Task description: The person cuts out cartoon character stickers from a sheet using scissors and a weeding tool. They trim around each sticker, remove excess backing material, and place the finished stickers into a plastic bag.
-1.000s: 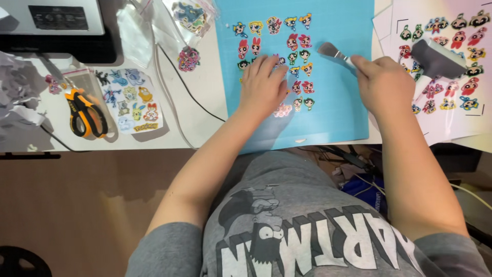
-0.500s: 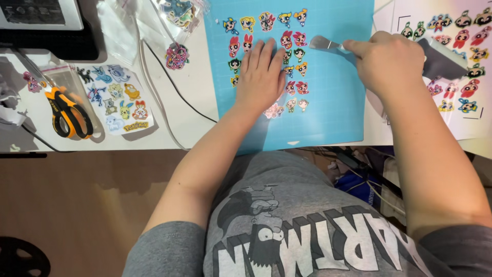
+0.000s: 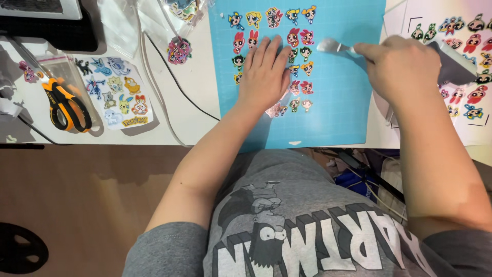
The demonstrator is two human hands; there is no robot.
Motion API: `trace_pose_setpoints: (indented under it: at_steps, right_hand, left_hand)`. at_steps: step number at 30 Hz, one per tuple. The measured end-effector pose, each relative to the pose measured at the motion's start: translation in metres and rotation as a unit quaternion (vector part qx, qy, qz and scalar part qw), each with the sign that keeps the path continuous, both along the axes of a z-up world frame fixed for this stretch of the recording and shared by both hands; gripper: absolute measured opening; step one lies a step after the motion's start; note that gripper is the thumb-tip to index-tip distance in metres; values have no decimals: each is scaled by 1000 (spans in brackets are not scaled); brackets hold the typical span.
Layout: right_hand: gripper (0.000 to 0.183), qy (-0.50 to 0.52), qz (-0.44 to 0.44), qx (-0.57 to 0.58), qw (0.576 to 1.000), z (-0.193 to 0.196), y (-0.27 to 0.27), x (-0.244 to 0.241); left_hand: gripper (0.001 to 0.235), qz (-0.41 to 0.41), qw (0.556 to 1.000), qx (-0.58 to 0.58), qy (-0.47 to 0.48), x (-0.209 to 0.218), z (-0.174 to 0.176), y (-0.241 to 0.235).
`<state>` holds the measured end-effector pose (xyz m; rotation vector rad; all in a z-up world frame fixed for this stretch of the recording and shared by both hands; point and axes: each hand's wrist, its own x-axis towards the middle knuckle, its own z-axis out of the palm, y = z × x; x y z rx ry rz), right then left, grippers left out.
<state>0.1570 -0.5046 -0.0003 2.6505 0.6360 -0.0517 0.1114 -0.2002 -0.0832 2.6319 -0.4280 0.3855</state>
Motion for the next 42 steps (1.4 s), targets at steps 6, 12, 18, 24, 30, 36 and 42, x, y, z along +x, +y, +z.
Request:
trace_pose_setpoints:
  at_steps: [6, 12, 18, 24, 30, 36, 42]
  right_hand:
    - [22, 53, -37, -11, 998, 17, -16, -51]
    - [16, -17, -27, -25, 999, 19, -4, -82]
    - [22, -81, -3, 5, 997, 6, -3, -93]
    - [23, -66, 1, 5, 998, 5, 9, -94]
    - [40, -108, 12, -18, 994, 6, 20, -97]
    - [47, -147, 28, -21, 989, 5, 23, -101]
    - [39, -137, 10, -29, 990, 6, 26, -104]
  left_hand:
    - [44, -7, 1000, 0, 17, -1, 4, 2]
    - [38, -38, 986, -157, 38, -1, -4, 7]
    - [28, -29, 925, -361, 115, 5, 16, 24]
    - [55, -105, 991, 26, 83, -55, 8, -15]
    - [66, -89, 992, 86, 20, -62, 9, -20]
    - [62, -85, 991, 104, 12, -63, 6, -24]
    - [63, -88, 991, 99, 5, -61, 7, -23]
